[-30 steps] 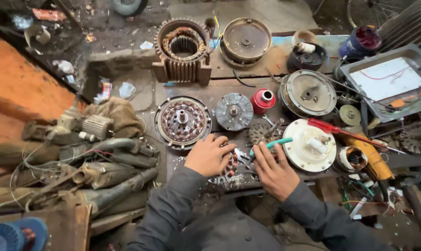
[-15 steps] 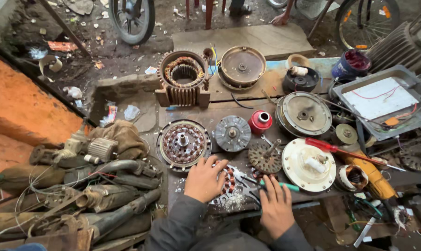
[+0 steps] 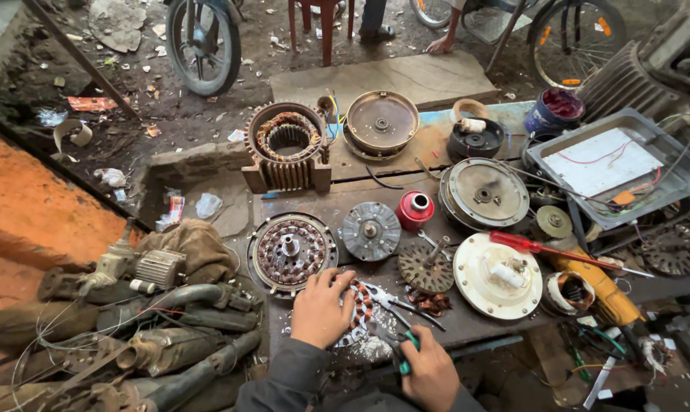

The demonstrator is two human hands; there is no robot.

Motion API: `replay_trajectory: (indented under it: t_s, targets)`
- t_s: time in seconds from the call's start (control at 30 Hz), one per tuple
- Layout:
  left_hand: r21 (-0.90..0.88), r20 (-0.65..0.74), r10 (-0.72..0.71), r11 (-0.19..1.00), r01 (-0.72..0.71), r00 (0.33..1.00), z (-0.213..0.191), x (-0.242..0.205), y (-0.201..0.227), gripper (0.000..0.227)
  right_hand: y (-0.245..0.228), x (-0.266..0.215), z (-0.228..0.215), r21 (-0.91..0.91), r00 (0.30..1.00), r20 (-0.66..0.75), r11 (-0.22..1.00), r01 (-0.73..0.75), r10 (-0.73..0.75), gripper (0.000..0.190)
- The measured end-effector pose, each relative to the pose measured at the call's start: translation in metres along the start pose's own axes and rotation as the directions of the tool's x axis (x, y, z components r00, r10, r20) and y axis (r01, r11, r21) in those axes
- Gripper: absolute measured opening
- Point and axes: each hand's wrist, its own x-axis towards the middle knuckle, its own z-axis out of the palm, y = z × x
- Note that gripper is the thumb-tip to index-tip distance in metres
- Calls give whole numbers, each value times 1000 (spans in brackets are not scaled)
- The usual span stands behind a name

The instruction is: The person uses pliers to remove copper wire segments from a circular motor stator component on a cluttered workbench. The individual repeatedly grips and pulls the wire coils from the stator slots, placing the removed pieces on the table. The workspace contains various disassembled motor parts and tools.

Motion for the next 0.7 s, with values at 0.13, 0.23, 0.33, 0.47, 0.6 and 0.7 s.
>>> replay_trajectory:
  t_s: [0.13, 0.23, 0.33, 0.47, 0.6, 0.7]
  targets:
    - [10, -59, 43, 999, -43, 997, -1, 0, 3, 35, 0, 0, 4, 15, 996, 14, 996, 86, -86, 42]
    - [33, 0, -10, 999, 10, 1000, -1, 2, 6, 35, -3, 3, 3, -5, 996, 82, 999, 32, -32, 40]
    - [60, -25, -31, 998, 32, 999, 0, 1, 6, 35, -2, 4, -5, 3, 998, 34, 999, 53, -53, 39]
    - [71, -26, -33, 997, 35, 999, 1, -2, 5, 36, 0, -3, -14, 77, 999, 20, 996, 43, -44, 39]
    - [108, -13, -75, 991, 76, 997, 2, 5, 10, 37, 2, -9, -22, 90, 998, 46, 994, -58, 54, 40]
    - [151, -14, -90, 984, 91, 996, 5, 2, 11, 38, 4, -18, -21, 113, 995, 54, 989, -96, 90, 41]
